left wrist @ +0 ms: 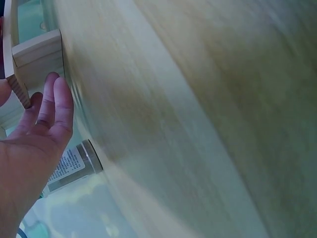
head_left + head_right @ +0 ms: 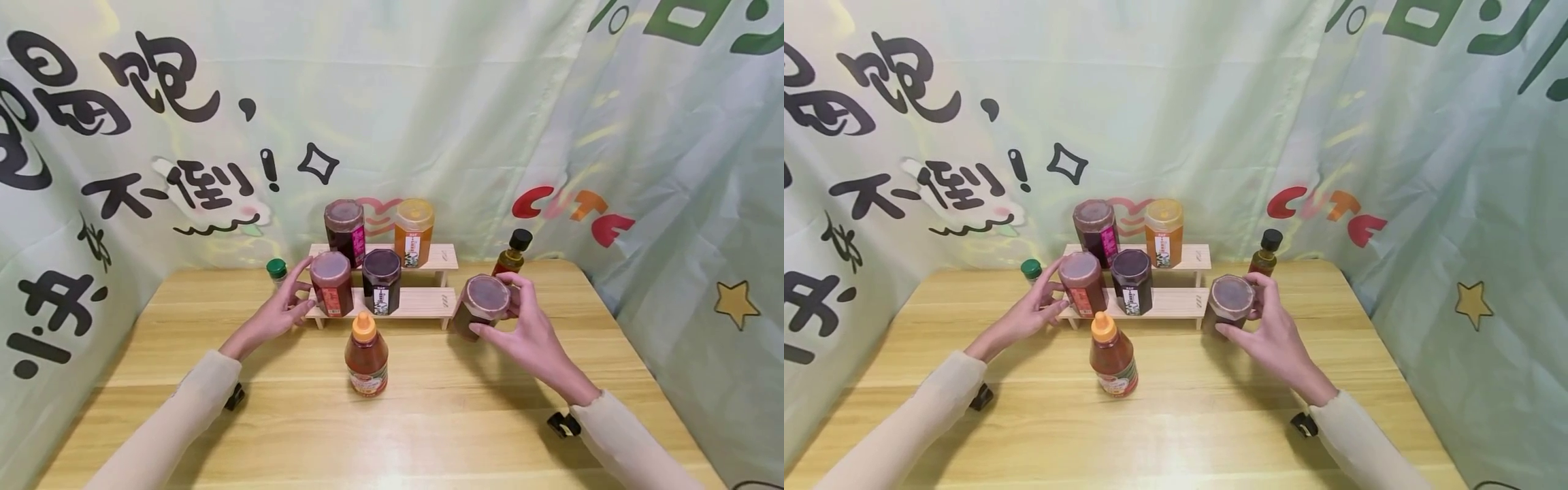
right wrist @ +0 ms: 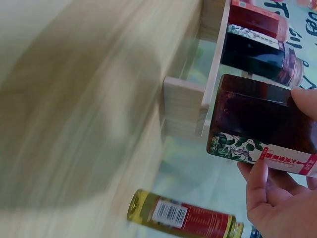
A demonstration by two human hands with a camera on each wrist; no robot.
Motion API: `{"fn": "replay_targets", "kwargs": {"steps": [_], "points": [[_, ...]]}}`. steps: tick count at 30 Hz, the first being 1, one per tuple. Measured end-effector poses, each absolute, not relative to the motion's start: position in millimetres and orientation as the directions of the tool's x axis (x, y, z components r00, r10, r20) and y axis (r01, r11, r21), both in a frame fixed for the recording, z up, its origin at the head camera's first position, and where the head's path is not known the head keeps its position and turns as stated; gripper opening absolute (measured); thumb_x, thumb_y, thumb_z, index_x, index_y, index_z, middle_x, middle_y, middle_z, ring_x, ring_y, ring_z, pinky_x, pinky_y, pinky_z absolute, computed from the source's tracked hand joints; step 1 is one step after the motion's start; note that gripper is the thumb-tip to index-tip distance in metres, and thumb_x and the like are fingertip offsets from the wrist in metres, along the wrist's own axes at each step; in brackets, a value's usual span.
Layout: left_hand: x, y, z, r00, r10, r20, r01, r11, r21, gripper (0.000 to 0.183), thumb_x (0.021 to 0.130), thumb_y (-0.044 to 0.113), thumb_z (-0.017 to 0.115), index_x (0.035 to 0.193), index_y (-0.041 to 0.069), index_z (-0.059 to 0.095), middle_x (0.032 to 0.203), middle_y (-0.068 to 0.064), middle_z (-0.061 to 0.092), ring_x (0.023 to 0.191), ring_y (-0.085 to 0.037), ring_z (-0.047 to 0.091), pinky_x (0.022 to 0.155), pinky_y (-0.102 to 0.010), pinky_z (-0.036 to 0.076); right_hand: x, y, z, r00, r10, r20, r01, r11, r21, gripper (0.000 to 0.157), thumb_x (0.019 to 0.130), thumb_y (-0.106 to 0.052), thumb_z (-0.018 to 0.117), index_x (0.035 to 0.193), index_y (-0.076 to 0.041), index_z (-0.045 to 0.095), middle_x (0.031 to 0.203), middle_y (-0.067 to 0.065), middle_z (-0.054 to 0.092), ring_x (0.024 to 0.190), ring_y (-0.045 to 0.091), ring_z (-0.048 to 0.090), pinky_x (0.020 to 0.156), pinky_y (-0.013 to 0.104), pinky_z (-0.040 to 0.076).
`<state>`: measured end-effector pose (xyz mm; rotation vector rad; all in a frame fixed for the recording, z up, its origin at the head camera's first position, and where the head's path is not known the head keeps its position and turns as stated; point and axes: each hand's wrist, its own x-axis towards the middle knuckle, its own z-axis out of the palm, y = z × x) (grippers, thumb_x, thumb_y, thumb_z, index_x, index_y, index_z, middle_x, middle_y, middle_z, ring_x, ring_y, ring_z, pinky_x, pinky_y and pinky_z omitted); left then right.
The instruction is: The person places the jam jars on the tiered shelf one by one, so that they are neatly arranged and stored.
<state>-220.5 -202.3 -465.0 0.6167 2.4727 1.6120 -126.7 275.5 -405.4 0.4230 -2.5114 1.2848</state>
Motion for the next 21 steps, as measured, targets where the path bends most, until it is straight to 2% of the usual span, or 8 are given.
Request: {"fn": "replay_targets", "kwargs": {"steps": [8, 15, 21], "points": [[-221, -204, -466, -0.91, 0.398, 0.114, 0.265, 0.347, 0.9, 0.095, 0.108, -0.002, 0.063, 0.178, 0.031, 0.008, 0.149, -0.039, 0.05, 0.099, -0.04, 0.067, 0.073, -0.053, 0.064, -148, 254, -400, -0.932, -0.143, 0.334, -0.36, 0.485, -0.797, 0.097, 0.085, -0.007, 0.096, 0.158, -0.01, 0.032, 0.137, 0.015, 0.068, 0.109, 0.021, 0.065, 0.086, 0.029, 0.056], [-221, -204, -465, -0.909, 0.399, 0.122, 0.274, 0.351, 0.895, 0.093, 0.109, -0.001, 0.063, 0.178, 0.031, 0.008, 0.15, -0.039, 0.05, 0.098, -0.04, 0.067, 0.072, -0.052, 0.064, -163, 234, -398, -0.94, -0.184, 0.286, -0.34, 0.49, -0.802, 0.098, 0.084, -0.008, 0.096, 0.158, -0.009, 0.031, 0.132, 0.016, 0.069, 0.105, 0.028, 0.066, 0.09, 0.051, 0.058], [-222, -205, -466, -0.907, 0.403, 0.121, 0.276, 0.352, 0.895, 0.093, 0.109, -0.001, 0.063, 0.178, 0.031, 0.008, 0.15, -0.039, 0.05, 0.098, -0.039, 0.068, 0.072, -0.052, 0.065, -171, 223, -401, -0.938, -0.204, 0.279, -0.345, 0.496, -0.797, 0.098, 0.085, -0.01, 0.097, 0.158, -0.013, 0.031, 0.129, 0.015, 0.069, 0.101, 0.028, 0.064, 0.085, 0.042, 0.056]]}}
